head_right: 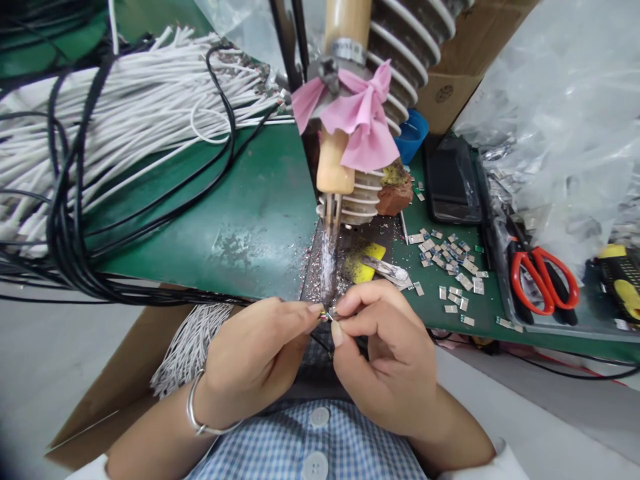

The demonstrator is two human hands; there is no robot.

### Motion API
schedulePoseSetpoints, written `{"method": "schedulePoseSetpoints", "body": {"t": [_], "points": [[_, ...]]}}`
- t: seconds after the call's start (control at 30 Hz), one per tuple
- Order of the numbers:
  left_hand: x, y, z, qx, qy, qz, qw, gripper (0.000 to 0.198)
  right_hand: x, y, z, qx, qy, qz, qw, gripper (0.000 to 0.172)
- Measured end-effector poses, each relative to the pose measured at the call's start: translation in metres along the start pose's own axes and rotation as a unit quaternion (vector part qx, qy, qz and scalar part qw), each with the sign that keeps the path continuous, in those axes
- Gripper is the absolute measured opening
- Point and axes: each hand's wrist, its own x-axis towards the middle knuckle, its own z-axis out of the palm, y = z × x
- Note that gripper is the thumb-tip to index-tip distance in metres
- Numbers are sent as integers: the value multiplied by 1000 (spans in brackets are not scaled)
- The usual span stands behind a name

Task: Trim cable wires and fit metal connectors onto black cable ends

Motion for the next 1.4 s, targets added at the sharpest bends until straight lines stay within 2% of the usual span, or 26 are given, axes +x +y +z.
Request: {"method": "schedulePoseSetpoints", "body": {"t": [0.27,0.43,0.63,0.87,1.4], "points": [[-5,-1,1,-5,2,6,1000,24,1,5,-5,-3,-42,-38,998,23],[-7,-1,3,1,-2,-2,1000,24,-1,3,-2,-11,-40,-18,999,22],[-6,1,2,5,-10,-5,1000,22,-2,5,-4,-28,-40,-41,998,23],[-6,3,4,-14,11,-40,999,13,-4,9,-7,-26,-50,-58,997,24],[-6,1,7,-18,-3,-40,999,18,-4,6,-4,-28,-37,-50,998,23]]}}
